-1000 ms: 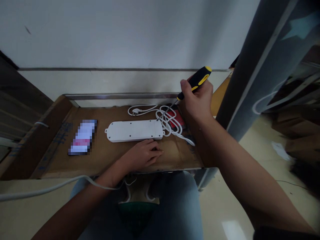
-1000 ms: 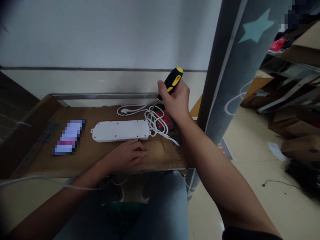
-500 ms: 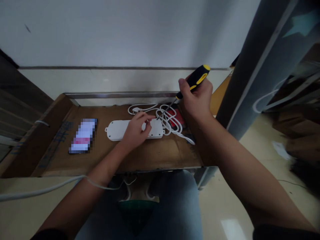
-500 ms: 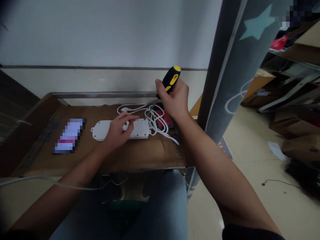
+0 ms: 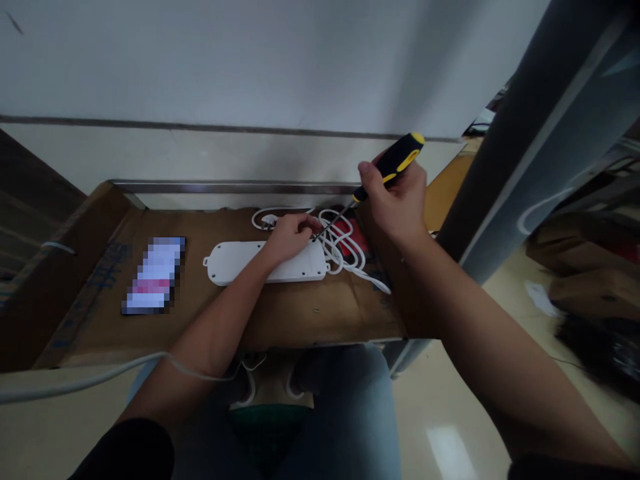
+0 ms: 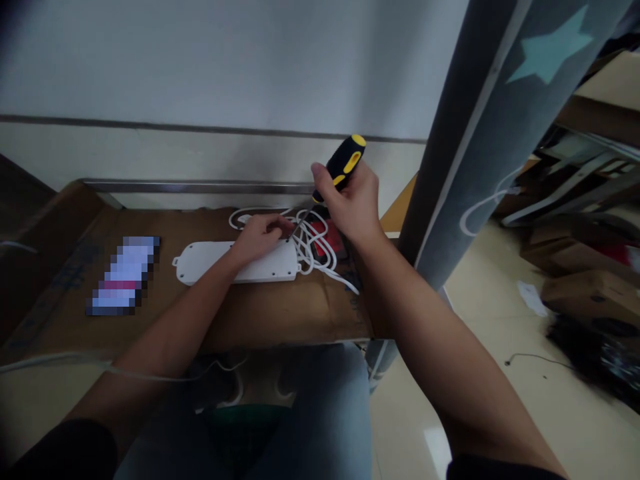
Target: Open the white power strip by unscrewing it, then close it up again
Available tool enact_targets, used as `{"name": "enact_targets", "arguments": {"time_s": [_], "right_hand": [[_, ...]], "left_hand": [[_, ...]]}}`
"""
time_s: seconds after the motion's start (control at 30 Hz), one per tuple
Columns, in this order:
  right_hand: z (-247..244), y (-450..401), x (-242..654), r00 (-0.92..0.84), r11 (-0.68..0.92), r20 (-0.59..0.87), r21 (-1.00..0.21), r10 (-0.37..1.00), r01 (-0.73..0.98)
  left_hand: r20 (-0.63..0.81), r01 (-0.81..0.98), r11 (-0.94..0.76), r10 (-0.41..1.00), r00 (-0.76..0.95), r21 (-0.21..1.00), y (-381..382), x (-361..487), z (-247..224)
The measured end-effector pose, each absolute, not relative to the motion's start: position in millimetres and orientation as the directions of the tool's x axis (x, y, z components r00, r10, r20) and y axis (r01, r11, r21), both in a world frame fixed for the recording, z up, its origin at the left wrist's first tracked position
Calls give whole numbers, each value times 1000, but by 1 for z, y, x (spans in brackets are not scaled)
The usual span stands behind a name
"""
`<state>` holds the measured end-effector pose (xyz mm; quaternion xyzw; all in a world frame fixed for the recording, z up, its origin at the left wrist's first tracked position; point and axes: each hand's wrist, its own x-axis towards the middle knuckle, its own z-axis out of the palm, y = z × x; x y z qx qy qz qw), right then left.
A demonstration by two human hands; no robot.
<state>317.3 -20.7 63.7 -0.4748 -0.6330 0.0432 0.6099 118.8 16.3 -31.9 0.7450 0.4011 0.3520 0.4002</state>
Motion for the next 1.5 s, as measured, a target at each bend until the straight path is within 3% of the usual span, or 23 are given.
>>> {"name": "enact_targets", "arguments": {"time_s": [0.4,0.63,0.73,0.93,1.03,1.17,1.27,1.4,1.5], "right_hand": [[62,-5,303,21,586,615,-761,788,277],[54,-1,305,35,639,660,-738,750,218],[55,-4,300,21,660,692,-697,722,280],[67,-14,285,184,636,739,-658,648,404],[73,-16,286,133,612,698,-690,703,386],[74,-16,290,-16,602,616,-764,787,233],[70,-15,290,-49,623,629,-752,776,215],[64,-13,286,86,676,735,-657,672,335],[63,-13,284,168,639,713,-691,681,339]], "left_hand": [[334,-8,-383,794,508,924,9,119,-31],[347,87,-420,835,427,903,14,120,-37],[337,103,-408,851,402,907,13,121,-38],[298,48,-345,865,404,937,11,122,-38],[319,37,-364,858,403,931,11,122,-37],[335,3,-379,822,460,925,8,122,-32],[316,11,-365,822,473,931,7,123,-31],[358,80,-438,815,455,895,4,122,-30],[367,134,-468,814,450,874,3,120,-29]]}}
